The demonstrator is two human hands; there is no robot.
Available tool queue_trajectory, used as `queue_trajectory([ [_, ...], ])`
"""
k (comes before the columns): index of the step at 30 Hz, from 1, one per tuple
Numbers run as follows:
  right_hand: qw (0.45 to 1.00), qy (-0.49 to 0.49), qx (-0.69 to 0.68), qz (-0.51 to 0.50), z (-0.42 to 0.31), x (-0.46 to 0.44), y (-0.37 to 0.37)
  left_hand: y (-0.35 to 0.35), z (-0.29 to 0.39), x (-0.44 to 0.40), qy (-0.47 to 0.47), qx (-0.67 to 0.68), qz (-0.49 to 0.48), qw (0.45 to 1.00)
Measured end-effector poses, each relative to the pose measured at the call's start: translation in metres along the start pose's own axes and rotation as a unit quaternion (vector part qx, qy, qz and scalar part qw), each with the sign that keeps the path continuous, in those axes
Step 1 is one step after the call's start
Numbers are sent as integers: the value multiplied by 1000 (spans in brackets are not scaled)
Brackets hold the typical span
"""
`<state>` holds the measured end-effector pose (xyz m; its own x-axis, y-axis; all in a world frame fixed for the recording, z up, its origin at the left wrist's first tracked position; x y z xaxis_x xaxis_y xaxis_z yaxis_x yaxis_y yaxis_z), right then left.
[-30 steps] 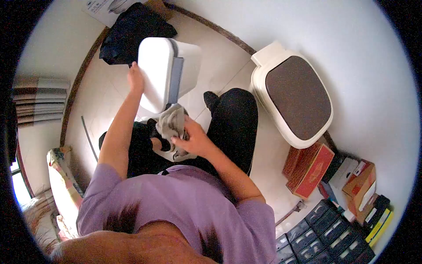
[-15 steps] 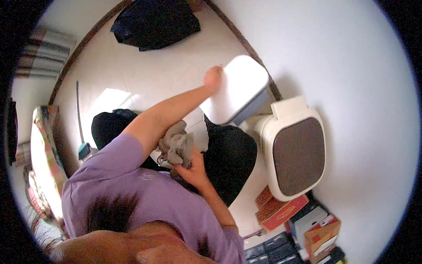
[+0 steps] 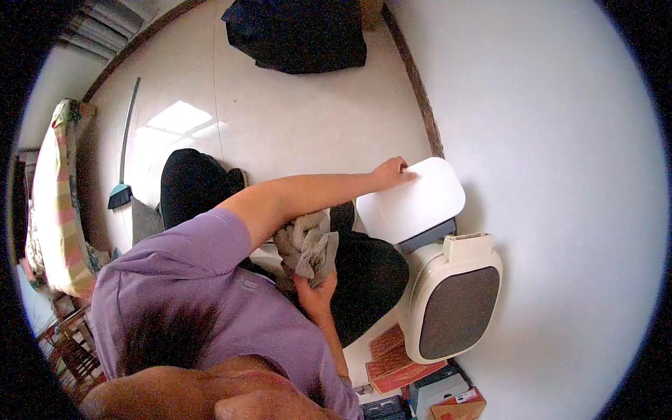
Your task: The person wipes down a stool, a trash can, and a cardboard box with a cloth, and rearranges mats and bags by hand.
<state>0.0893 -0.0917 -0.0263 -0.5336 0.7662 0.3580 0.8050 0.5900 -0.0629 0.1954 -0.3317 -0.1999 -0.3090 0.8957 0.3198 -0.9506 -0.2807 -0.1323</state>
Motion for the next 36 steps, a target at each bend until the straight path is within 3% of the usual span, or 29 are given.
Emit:
queue_trajectory([
  [1,1000,-3,4,-1,-4,-3,3,-3,-4,-3,4,3,2,1000],
  [3,999,2,3,34,-11,-6,6,11,-21,-7,14,-70,-104,992],
  [5,999,-19,3,48,-15,-11,11,-2,-18,5,9,-62,-94,994],
  [8,996,-56,14,71,-20,-12,10,-12,-13,38,-135,62,-240,959],
  [15,990,-94,24,99,-24,-9,1,-14,-29,28,-52,-33,-257,964],
  [17,987,-83,41,130,-20,-9,-5,-20,-26,40,14,-40,-334,941],
  [18,988,-64,28,139,-17,-8,-9,-35,-29,48,-38,-86,-310,946],
  [20,988,-50,-12,149,-3,-15,-18,-67,-2,80,-64,-29,-335,940],
  [22,987,-69,-29,143,-18,-19,-14,-96,26,117,-145,126,-388,902],
  [23,986,-88,-42,135,-29,-21,-13,-110,46,139,-145,126,-386,902],
  [25,980,-118,-30,159,-54,-26,-15,-137,98,185,-117,258,-418,863],
  [26,977,-136,-38,157,-81,-28,-11,-148,108,202,-111,259,-414,866],
  [27,975,-155,-45,154,-105,-32,-8,-160,120,215,-101,344,-379,853],
  [29,959,-242,72,131,-135,-49,-3,-177,139,245,-86,433,-339,831],
  [31,962,-240,91,98,-153,-61,18,-198,163,274,120,313,-307,891],
  [36,933,-279,228,-12,-170,-58,96,-240,136,298,144,401,-141,894],
])
Point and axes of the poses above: each hand's wrist, its own x-axis away from the middle knuckle, its own y-axis out of the palm, z = x × y, the point moved 8 cm from there along -x, towards the middle knuckle, and after that the axes turned 10 degrees about x, right-handed, at the moved point
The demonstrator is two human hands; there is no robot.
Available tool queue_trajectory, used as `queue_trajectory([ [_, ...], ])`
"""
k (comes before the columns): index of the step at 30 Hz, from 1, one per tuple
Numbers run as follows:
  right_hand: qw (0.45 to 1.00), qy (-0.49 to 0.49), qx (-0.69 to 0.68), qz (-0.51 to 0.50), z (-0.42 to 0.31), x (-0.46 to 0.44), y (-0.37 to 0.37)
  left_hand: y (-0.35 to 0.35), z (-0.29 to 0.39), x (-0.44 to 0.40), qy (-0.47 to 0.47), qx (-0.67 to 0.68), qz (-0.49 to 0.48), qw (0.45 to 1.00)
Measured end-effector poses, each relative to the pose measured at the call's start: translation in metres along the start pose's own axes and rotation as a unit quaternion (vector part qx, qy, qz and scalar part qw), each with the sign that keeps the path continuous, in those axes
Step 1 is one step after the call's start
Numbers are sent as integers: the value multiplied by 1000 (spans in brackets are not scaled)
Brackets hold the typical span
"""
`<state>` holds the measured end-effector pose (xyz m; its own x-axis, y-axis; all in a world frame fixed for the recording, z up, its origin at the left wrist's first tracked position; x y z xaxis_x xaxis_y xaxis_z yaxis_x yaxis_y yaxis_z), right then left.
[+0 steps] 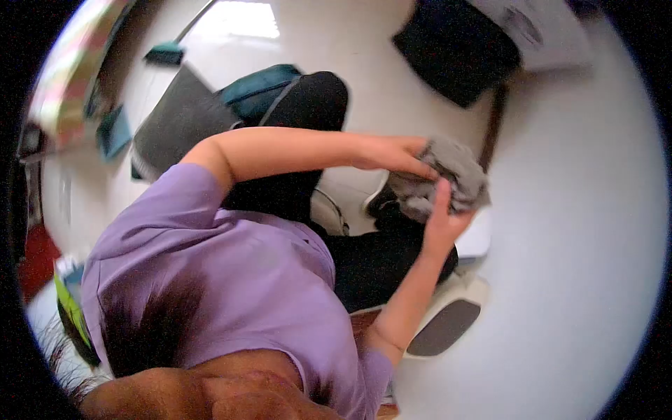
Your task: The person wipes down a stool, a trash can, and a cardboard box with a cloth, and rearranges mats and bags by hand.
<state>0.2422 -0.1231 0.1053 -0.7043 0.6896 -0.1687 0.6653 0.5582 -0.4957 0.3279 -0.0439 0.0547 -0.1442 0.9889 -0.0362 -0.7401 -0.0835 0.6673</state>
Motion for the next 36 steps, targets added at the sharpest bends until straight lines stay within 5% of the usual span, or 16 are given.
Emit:
queue_trajectory([
  [4,1000,1,10,-18,22,-16,23,-25,-1,30,78,15,32,996],
  [7,987,74,-112,85,23,-42,-13,-26,9,34,93,-44,46,994],
  [10,966,68,-77,236,28,-62,-88,-50,30,31,150,-169,97,969],
  [11,940,92,1,327,31,-56,-111,-63,40,31,144,-100,145,974],
  [12,947,8,75,312,45,-57,-136,-78,41,29,152,-22,155,976],
  [16,891,-19,248,380,94,-26,-175,-84,70,25,157,-90,216,959],
  [19,885,129,394,212,207,3,-162,-106,89,25,168,-121,249,946],
  [22,862,146,485,17,279,31,-126,-138,125,46,272,-165,290,903],
  [25,832,211,509,66,275,33,-128,-163,147,95,302,-280,396,820],
  [29,853,183,487,42,282,32,-135,-193,139,154,265,-252,482,797],
  [36,854,216,464,96,238,30,-161,-155,179,153,313,-323,450,771],
])
Point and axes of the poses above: each hand's wrist, its own x-axis away from the middle knuckle, its own y-axis out of the palm, z = x × y, the point moved 8 cm from there along -x, towards the middle knuckle, and after that the axes turned 10 degrees about x, right-handed, at the moved point
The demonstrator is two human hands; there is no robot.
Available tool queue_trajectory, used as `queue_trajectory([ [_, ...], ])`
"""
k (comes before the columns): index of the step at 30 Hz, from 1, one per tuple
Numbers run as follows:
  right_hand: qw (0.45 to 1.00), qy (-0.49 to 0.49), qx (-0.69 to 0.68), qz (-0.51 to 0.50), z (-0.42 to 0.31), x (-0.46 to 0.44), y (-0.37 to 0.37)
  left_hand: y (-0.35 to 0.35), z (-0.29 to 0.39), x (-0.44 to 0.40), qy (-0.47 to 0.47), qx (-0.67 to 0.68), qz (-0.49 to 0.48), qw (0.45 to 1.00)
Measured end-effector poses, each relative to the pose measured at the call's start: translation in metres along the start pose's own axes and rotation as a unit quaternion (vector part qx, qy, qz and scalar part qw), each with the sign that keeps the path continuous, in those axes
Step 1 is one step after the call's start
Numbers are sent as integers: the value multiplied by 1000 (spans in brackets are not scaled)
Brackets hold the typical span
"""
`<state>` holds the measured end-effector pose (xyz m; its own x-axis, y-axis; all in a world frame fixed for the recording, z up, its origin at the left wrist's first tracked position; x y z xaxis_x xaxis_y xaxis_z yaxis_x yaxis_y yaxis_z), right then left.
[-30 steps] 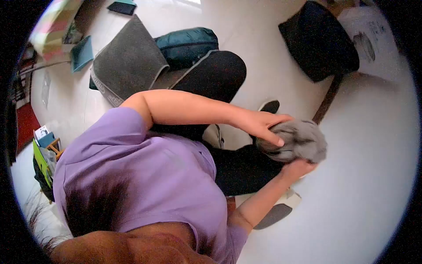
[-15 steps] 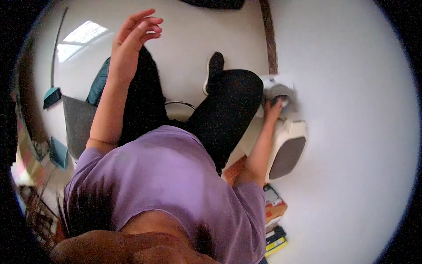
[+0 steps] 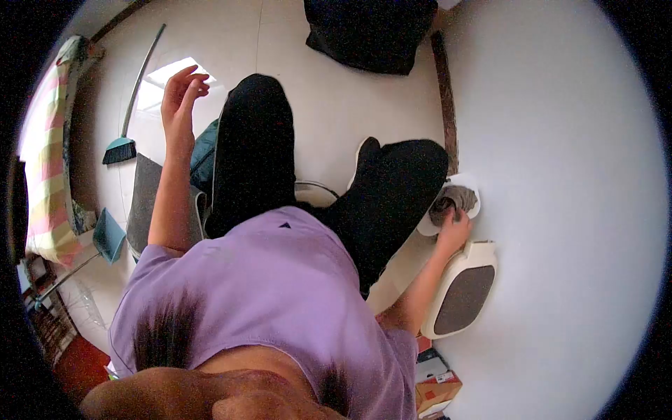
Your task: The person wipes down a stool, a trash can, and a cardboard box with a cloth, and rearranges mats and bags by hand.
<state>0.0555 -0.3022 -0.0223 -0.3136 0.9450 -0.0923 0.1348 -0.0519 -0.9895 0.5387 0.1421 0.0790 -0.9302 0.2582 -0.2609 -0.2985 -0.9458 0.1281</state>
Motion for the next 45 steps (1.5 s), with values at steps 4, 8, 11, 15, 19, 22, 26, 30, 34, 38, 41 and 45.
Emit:
queue_trajectory([
  [4,988,-52,-121,86,-53,-27,-49,56,25,-39,72,-8,-86,994],
  [8,947,-175,-256,86,-181,-55,-101,142,-9,-124,67,74,-126,987],
  [11,922,-288,-258,12,-278,-75,-93,191,-103,-197,41,-58,-98,993],
  [15,892,-345,-277,-88,-366,-95,-35,202,-308,-244,-132,-63,-41,988],
  [19,893,-300,-271,-196,-393,-99,27,200,-289,-212,-326,-86,-83,938],
  [22,887,-351,-278,-112,-414,-117,9,250,-253,-203,-259,-136,-342,893],
  [26,920,-329,-182,-112,-407,-151,32,286,-220,-160,30,-375,-505,777],
  [30,895,-439,-69,-39,-425,-140,40,306,-167,-68,145,-472,-605,624],
  [34,821,-565,39,67,-464,-128,51,264,-116,-66,265,-590,-546,532],
  [38,777,-572,144,-218,-466,-122,118,240,-115,-30,242,-591,-547,541],
  [41,774,-536,56,-332,-454,-117,118,242,-95,-19,244,-461,-566,639],
  [45,788,-393,-149,-450,-449,-142,113,245,-83,-30,194,-356,-564,720],
])
Point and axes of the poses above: each hand's wrist, its own x-axis away from the middle knuckle, its own y-axis out of the palm, z = x × y, the point moved 8 cm from there along -x, towards the middle knuckle, and after that the axes turned 10 degrees about x, right-handed, at the moved point
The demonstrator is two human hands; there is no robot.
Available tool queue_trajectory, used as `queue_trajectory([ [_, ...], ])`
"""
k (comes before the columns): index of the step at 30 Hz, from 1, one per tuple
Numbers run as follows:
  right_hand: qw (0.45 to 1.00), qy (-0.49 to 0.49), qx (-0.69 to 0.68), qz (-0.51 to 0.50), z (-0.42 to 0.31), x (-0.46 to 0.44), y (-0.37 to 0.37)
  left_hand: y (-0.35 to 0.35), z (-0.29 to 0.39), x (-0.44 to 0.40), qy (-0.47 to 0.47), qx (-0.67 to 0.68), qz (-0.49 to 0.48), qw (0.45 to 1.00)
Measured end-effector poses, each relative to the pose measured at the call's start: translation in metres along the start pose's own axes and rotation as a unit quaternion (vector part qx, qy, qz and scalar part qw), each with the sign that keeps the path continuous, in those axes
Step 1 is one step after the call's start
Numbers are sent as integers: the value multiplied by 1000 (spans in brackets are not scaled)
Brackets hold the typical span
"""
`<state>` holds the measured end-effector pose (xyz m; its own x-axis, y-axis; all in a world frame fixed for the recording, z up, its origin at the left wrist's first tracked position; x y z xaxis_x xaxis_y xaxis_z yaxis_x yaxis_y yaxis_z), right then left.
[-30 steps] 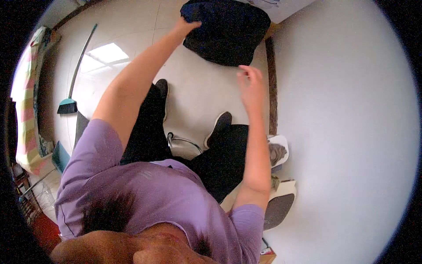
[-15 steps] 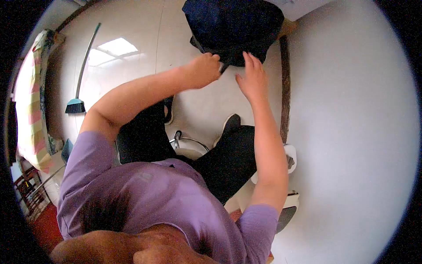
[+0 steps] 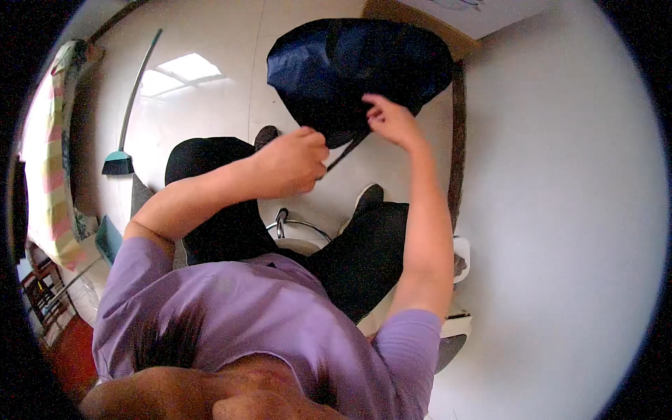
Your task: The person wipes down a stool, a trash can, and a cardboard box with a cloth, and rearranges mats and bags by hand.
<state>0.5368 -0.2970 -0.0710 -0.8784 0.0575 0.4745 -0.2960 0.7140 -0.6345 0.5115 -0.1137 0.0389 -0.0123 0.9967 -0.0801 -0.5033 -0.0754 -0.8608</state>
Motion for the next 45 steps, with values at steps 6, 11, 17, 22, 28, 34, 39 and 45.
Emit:
queue_trajectory([
  [6,775,-215,484,345,-84,-28,-43,11,16,-2,68,52,19,996],
  [11,835,-150,417,325,-75,-46,-15,-11,8,-7,34,57,60,996],
  [17,788,-148,391,452,-99,-15,-65,19,15,-12,69,107,34,991],
  [22,837,-65,495,224,-75,-54,-35,46,16,-11,25,104,-72,992],
  [28,946,-82,51,309,-80,-8,-65,-24,-44,-1,-42,121,124,984],
  [34,943,-162,-86,278,-134,79,-13,-16,-62,-2,-150,10,106,983],
  [39,949,-131,-53,283,-123,101,8,-32,-50,10,-207,86,186,957],
  [45,921,-211,47,323,-117,92,24,-42,-29,-13,-64,71,247,964],
])
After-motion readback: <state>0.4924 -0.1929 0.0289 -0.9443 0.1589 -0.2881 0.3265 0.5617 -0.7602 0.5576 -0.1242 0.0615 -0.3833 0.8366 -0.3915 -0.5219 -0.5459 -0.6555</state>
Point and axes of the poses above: each hand's wrist, its own x-axis away from the middle knuckle, its own y-axis out of the palm, z = x × y, the point moved 8 cm from there along -x, towards the middle knuckle, and after that the axes turned 10 degrees about x, right-handed, at the moved point
